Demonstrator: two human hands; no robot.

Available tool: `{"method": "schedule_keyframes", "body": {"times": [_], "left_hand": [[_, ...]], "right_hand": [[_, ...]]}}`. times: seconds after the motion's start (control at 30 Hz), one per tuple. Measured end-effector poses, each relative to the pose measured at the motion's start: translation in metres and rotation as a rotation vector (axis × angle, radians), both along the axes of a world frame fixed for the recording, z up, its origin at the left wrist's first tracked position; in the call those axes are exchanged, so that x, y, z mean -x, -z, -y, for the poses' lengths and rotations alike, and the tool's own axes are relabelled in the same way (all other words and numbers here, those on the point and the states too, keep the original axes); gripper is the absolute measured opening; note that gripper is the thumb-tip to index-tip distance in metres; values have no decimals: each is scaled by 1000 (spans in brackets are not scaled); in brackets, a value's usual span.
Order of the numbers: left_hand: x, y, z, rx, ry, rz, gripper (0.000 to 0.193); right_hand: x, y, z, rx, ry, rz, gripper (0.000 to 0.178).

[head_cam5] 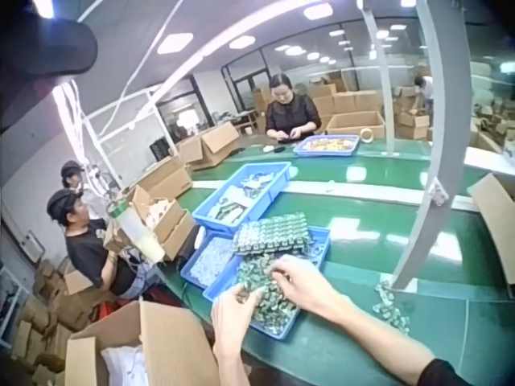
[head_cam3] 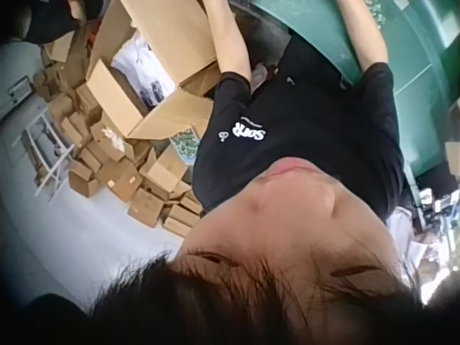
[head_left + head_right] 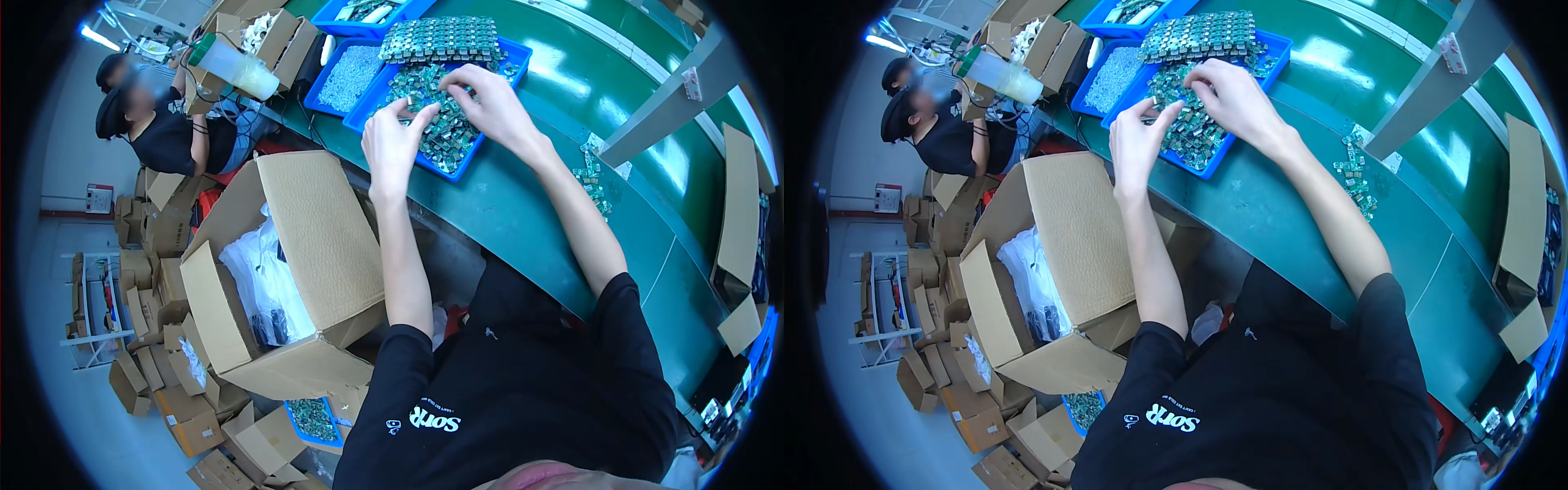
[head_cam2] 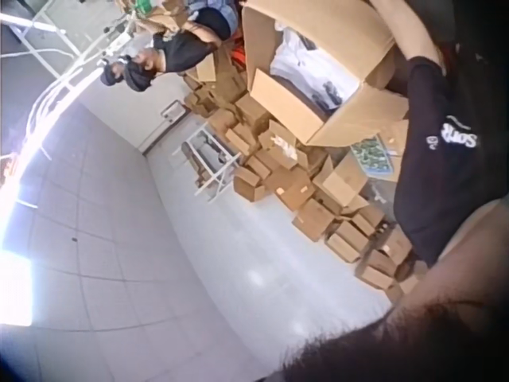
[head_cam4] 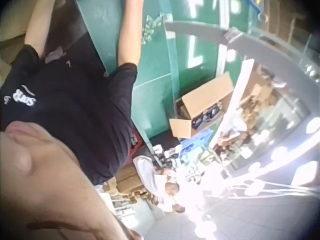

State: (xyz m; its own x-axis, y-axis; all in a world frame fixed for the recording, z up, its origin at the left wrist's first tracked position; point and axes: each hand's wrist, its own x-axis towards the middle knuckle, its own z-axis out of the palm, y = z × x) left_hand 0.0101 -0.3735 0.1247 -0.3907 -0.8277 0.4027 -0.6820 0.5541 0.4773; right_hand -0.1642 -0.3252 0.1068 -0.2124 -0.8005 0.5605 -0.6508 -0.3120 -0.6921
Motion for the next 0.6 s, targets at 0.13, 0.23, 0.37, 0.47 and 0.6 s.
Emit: {"method": "schedule_keyframes", "body": {"times": [0.13,0.23,0.37,0.47,0.6], "left_hand": [[-12,6,15,-436,222,-302,61],[-8,4,9,-686,318,-541,70],[-2,1,1,-789,344,-751,71],[-2,-1,-4,-836,418,-865,62],[4,0,-14,-600,507,-741,44]], "right_hand": [[-8,-8,-1,52,-100,-69,18],[-17,-17,-8,136,-243,18,18],[-18,-15,-7,50,-334,-97,19],[-15,-14,-7,-129,-204,264,22],[-11,-11,-4,-141,-239,523,22]]}}
